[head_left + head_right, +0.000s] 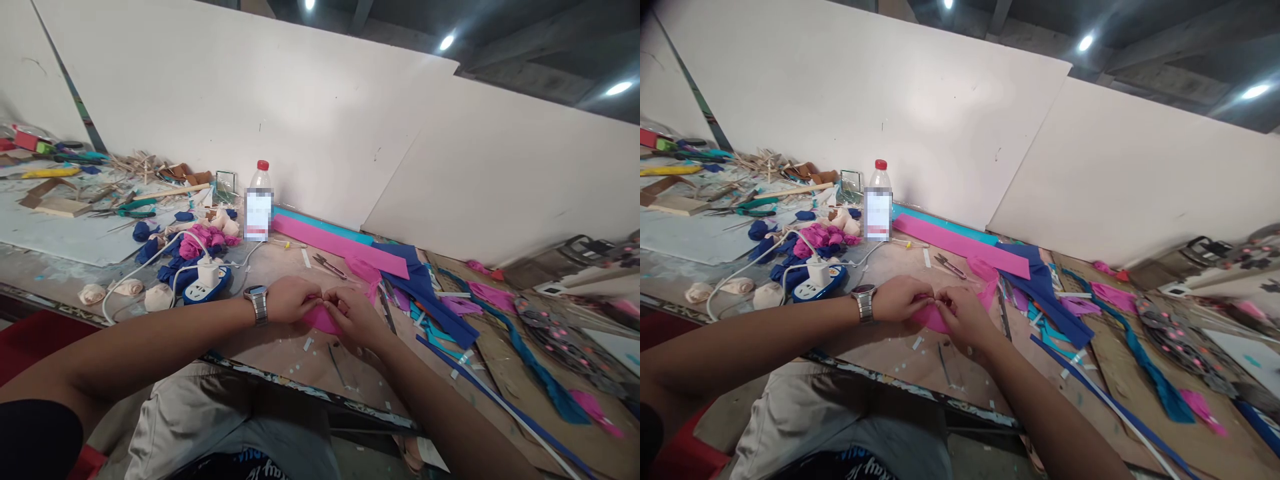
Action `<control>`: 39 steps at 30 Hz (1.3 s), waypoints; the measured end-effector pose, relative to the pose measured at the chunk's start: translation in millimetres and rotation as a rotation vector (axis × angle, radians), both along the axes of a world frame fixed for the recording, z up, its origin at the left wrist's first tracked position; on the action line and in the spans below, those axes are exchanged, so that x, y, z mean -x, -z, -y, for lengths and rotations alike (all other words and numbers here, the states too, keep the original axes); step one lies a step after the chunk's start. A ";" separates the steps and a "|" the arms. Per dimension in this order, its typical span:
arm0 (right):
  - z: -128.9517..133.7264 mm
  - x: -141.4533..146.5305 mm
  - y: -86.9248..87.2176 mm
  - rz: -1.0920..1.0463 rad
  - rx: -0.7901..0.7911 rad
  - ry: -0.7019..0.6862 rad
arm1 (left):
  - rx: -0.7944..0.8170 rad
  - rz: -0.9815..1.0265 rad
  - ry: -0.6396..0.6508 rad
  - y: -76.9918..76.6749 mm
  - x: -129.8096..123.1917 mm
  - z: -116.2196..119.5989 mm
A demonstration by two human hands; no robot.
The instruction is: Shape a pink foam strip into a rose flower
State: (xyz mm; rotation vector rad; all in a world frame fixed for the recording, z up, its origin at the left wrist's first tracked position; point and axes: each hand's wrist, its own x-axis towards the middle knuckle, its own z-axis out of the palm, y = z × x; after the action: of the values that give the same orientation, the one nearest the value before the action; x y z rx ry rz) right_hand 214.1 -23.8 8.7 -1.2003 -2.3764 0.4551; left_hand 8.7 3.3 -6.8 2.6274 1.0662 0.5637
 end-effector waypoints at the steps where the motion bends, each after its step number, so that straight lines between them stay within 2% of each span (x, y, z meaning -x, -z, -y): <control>1: 0.2 0.1 -0.1 0.007 -0.010 0.000 | 0.003 0.000 0.006 -0.1 -0.2 0.2; 8: 2.7 1.5 -1.4 0.049 -0.050 -0.008 | 0.003 -0.018 0.022 -3.4 -0.2 2.4; 31: -0.9 -3.0 3.7 0.014 -0.076 -0.005 | 0.010 -0.014 0.019 -0.7 1.5 0.7; 39: -1.5 -2.6 3.3 0.042 -0.097 -0.005 | 0.039 0.002 0.017 -5.0 1.5 2.2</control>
State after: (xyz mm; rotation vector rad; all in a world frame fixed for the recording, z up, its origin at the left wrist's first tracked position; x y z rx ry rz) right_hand 216.7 -22.4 5.5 -1.1719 -2.4079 0.3153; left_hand 7.2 1.0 -1.9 2.5994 1.0424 0.5366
